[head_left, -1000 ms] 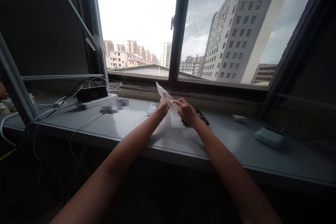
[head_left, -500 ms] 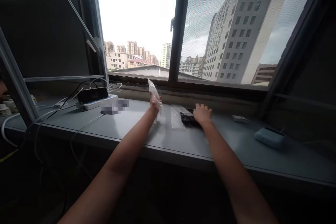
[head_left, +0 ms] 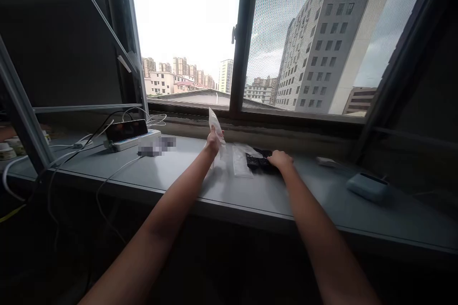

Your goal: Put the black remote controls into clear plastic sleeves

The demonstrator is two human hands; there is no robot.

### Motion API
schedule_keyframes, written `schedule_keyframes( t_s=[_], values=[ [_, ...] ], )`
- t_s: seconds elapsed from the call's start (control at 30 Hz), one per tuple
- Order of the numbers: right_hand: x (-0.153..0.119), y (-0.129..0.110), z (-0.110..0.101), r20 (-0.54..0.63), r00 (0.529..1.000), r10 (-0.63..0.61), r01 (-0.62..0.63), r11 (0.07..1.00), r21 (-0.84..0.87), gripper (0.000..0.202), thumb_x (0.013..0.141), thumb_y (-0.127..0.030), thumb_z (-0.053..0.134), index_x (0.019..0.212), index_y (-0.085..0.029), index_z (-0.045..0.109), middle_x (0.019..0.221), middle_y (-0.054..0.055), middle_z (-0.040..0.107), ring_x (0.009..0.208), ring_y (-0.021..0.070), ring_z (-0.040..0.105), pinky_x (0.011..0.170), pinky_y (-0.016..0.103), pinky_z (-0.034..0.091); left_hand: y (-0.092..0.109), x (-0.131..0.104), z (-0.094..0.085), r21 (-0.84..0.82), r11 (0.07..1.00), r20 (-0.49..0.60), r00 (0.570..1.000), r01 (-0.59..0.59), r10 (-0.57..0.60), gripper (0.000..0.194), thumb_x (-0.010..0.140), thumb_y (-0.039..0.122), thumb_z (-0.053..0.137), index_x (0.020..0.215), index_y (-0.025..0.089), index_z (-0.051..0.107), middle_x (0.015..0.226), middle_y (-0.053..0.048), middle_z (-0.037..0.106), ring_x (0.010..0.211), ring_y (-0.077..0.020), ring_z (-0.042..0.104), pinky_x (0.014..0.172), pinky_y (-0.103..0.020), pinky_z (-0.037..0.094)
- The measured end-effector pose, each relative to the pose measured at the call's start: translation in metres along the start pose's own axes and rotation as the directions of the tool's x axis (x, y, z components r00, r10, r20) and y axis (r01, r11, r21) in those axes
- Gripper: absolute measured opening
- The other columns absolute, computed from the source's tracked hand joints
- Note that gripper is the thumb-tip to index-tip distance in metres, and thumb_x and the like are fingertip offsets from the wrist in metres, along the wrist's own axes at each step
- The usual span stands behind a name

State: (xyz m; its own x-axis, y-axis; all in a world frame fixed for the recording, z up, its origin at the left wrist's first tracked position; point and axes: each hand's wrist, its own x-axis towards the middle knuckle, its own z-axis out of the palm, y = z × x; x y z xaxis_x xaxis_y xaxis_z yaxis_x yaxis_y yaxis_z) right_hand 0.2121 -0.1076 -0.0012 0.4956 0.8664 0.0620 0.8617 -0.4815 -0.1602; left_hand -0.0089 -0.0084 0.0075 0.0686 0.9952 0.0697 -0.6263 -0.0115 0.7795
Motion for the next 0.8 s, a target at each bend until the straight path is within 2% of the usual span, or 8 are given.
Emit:
schedule_keyframes(
  t_s=[0.2, 0.3, 0.47, 0.6, 0.67, 0.73, 0.77, 0.8],
  values=[
    [0.005, 0.004, 0.000, 0.053, 0.998, 0.019, -0.019, 1.000, 0.008, 0.040, 0.082, -0.035, 0.065, 0.119, -0.017, 0.067, 0.125, 0.022, 0.061, 0.121, 0.0342, 0.055, 0.085, 0.042, 0.051, 0.000, 0.001, -0.001, -0.001, 1.000, -0.028, 0.999, -0.018, 0.018, 0.054, 0.094, 0.065, 0.037, 0.103, 0.016, 0.060, 0.074, -0.005, 0.063, 0.057, -0.0136, 0.053, 0.052, -0.023, 0.040],
    [0.007, 0.006, 0.003, 0.014, 0.999, 0.047, -0.049, 0.989, 0.138, 0.042, 0.077, -0.025, 0.069, 0.117, -0.012, 0.067, 0.127, 0.026, 0.058, 0.120, 0.0365, 0.056, 0.086, 0.043, 0.052, 0.001, 0.001, -0.001, -0.005, 1.000, -0.043, 0.999, -0.018, 0.017, 0.052, 0.097, 0.060, 0.035, 0.106, 0.016, 0.059, 0.076, -0.004, 0.064, 0.058, -0.0136, 0.055, 0.053, -0.022, 0.041],
    [0.010, 0.004, 0.000, -0.051, 0.997, 0.054, -0.032, 0.934, 0.357, 0.039, 0.083, -0.020, 0.056, 0.118, -0.005, 0.067, 0.125, 0.029, 0.060, 0.119, 0.0384, 0.057, 0.091, 0.045, 0.050, 0.002, 0.003, -0.003, -0.019, 1.000, -0.069, 0.998, -0.001, 0.000, 0.055, 0.096, 0.063, 0.032, 0.105, 0.018, 0.063, 0.076, -0.005, 0.065, 0.061, -0.0148, 0.058, 0.055, -0.024, 0.044],
    [0.005, -0.006, -0.011, -0.076, 0.997, -0.026, 0.063, 0.837, 0.544, 0.041, 0.094, -0.026, 0.037, 0.118, -0.008, 0.065, 0.106, 0.019, 0.071, 0.096, 0.0278, 0.069, 0.077, 0.034, 0.057, 0.004, 0.005, -0.004, -0.037, 0.999, -0.102, 0.994, 0.034, -0.038, 0.061, 0.096, 0.065, 0.027, 0.100, 0.016, 0.064, 0.075, -0.007, 0.065, 0.062, -0.0163, 0.058, 0.055, -0.026, 0.046],
    [-0.001, -0.013, -0.017, -0.065, 0.991, -0.119, 0.129, 0.673, 0.728, 0.045, 0.097, -0.025, 0.026, 0.119, -0.009, 0.062, 0.100, 0.014, 0.072, 0.087, 0.0207, 0.071, 0.070, 0.027, 0.058, 0.005, 0.005, -0.004, -0.067, 0.997, -0.112, 0.992, 0.044, -0.051, 0.063, 0.096, 0.065, 0.026, 0.098, 0.016, 0.064, 0.075, -0.007, 0.064, 0.061, -0.0164, 0.058, 0.055, -0.026, 0.046],
    [-0.009, -0.018, -0.021, -0.044, 0.966, -0.255, 0.102, 0.219, 0.970, 0.041, 0.097, -0.023, 0.025, 0.113, -0.009, 0.061, 0.098, 0.014, 0.072, 0.083, 0.0183, 0.070, 0.066, 0.025, 0.058, 0.006, 0.006, -0.004, -0.112, 0.993, -0.117, 0.992, 0.039, -0.052, 0.063, 0.095, 0.066, 0.025, 0.098, 0.016, 0.063, 0.073, -0.007, 0.064, 0.061, -0.0176, 0.059, 0.056, -0.028, 0.048],
    [-0.012, -0.020, -0.023, -0.038, 0.950, -0.310, 0.046, 0.017, 0.999, 0.038, 0.097, -0.022, 0.027, 0.110, -0.010, 0.061, 0.096, 0.013, 0.073, 0.080, 0.0171, 0.070, 0.065, 0.024, 0.058, 0.007, 0.006, -0.004, -0.137, 0.990, -0.122, 0.991, 0.031, -0.048, 0.063, 0.095, 0.066, 0.025, 0.097, 0.016, 0.063, 0.071, -0.007, 0.063, 0.061, -0.0184, 0.060, 0.057, -0.028, 0.048],
    [-0.015, -0.021, -0.024, -0.031, 0.933, -0.360, -0.021, -0.138, 0.990, 0.035, 0.098, -0.022, 0.028, 0.106, -0.011, 0.061, 0.094, 0.012, 0.073, 0.076, 0.0162, 0.069, 0.064, 0.023, 0.058, 0.007, 0.006, -0.005, -0.158, 0.987, -0.129, 0.991, 0.023, -0.044, 0.063, 0.095, 0.067, 0.025, 0.096, 0.016, 0.063, 0.069, -0.007, 0.062, 0.061, -0.0191, 0.060, 0.058, -0.029, 0.048]
  ],
)
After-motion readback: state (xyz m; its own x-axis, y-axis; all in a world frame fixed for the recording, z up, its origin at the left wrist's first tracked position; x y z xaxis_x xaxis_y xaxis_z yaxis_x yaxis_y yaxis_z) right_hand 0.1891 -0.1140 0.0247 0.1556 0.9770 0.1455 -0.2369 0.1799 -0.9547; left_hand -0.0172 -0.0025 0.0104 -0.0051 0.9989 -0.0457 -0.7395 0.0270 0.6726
